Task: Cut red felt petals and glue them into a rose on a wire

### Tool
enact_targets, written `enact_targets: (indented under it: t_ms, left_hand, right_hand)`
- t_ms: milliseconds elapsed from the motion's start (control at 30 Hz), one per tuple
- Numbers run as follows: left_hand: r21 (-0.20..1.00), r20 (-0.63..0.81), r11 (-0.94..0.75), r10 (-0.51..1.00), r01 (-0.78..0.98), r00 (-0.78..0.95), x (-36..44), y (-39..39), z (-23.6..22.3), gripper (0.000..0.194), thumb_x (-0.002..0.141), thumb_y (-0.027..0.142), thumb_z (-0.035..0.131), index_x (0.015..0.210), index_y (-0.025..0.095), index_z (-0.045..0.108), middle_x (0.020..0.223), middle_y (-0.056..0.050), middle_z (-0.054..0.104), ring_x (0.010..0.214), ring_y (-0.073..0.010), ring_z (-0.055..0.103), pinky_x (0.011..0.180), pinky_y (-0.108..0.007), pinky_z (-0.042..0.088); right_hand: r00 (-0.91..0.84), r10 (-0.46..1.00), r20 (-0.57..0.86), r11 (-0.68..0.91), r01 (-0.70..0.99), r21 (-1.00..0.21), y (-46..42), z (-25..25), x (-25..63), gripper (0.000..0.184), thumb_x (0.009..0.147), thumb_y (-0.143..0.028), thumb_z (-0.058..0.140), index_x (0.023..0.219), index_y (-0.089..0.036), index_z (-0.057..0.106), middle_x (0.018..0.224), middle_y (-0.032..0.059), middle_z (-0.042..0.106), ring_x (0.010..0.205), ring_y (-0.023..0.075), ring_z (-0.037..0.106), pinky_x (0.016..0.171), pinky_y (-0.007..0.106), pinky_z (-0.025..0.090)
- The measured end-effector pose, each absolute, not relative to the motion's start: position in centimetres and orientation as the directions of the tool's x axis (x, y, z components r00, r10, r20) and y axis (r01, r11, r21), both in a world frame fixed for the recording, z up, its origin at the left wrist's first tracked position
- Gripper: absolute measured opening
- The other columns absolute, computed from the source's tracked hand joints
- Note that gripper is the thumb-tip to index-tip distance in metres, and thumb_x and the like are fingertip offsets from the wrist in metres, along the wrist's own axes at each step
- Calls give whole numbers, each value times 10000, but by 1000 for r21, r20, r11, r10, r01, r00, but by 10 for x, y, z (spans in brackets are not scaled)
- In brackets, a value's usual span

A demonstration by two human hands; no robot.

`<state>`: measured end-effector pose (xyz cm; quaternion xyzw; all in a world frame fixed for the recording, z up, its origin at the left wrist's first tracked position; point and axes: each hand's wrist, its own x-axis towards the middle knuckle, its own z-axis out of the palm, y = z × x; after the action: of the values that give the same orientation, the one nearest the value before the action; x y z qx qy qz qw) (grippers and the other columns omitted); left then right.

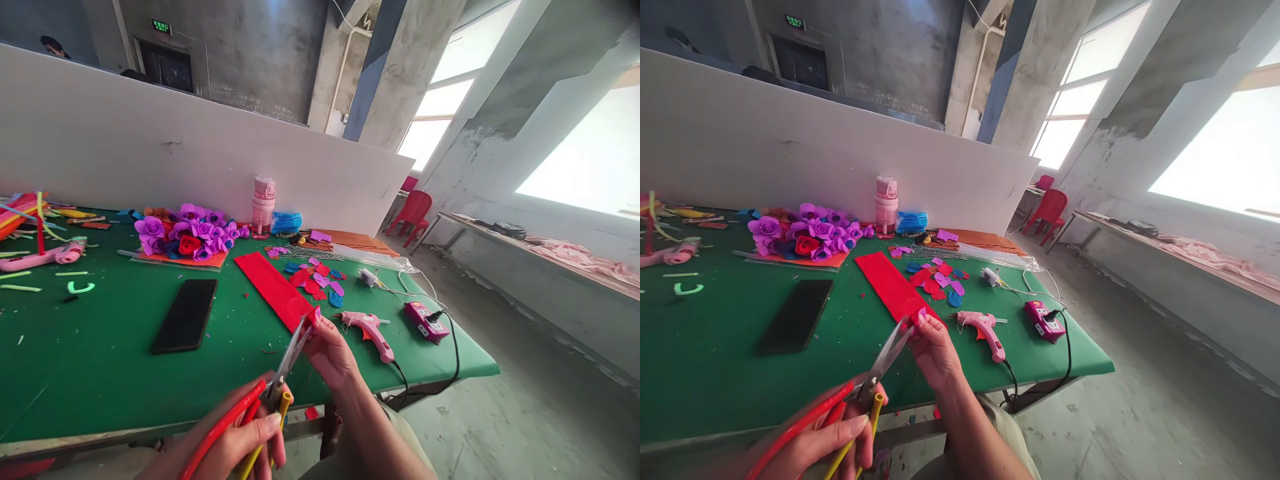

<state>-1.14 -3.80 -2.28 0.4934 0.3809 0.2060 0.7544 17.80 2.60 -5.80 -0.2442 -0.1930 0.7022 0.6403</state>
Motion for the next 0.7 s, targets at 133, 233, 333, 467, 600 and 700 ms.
enact_targets:
  t_ms: [133,233,333,467,600,700]
  left_hand:
    - [907,-342,420,688,33,640,-14,-39,-19,483,776,532,553,1104,185,480,676,-41,645,455,-158,607,440,-241,471]
    - [908,-334,417,694,21,638,-14,-38,-17,486,778,553,534,1074,170,500,695,-59,647,458,-158,603,453,-254,476]
    - [911,-346,409,691,51,635,-13,-38,-17,455,774,565,526,950,146,562,730,-80,646,457,-149,589,454,-257,472]
    - [915,-353,394,675,89,648,-11,-36,-23,466,789,572,495,706,122,584,722,-95,642,453,-123,566,472,-240,458]
    - [916,-319,398,660,43,681,-10,-33,-33,467,787,578,492,682,131,576,628,-76,620,412,-103,520,443,-223,429]
    - [912,-310,409,653,22,692,-9,-32,-36,438,785,572,500,716,144,561,635,-74,624,404,-101,520,428,-211,423]
  right_hand:
    - [-75,971,-227,-170,-883,-437,27,-57,180,132,618,-161,765,681,-159,648,613,-28,658,541,78,574,617,199,493]
    - [-96,964,-249,-192,-898,-396,26,-57,181,122,629,-174,753,666,-165,638,694,-8,695,580,87,601,635,217,507]
    - [-111,964,-243,-200,-902,-383,25,-56,181,124,624,-184,754,668,-169,638,704,-5,701,581,90,602,611,215,508]
    - [-126,966,-227,-205,-906,-370,24,-56,177,129,616,-176,758,667,-168,639,662,-7,691,575,99,602,599,221,516]
    - [-128,964,-232,-211,-902,-378,23,-57,175,136,627,-182,755,624,-172,619,669,-9,695,555,91,595,606,223,525]
    - [-132,964,-229,-218,-889,-403,23,-61,175,145,631,-193,756,619,-169,614,655,-11,689,543,86,592,611,222,524]
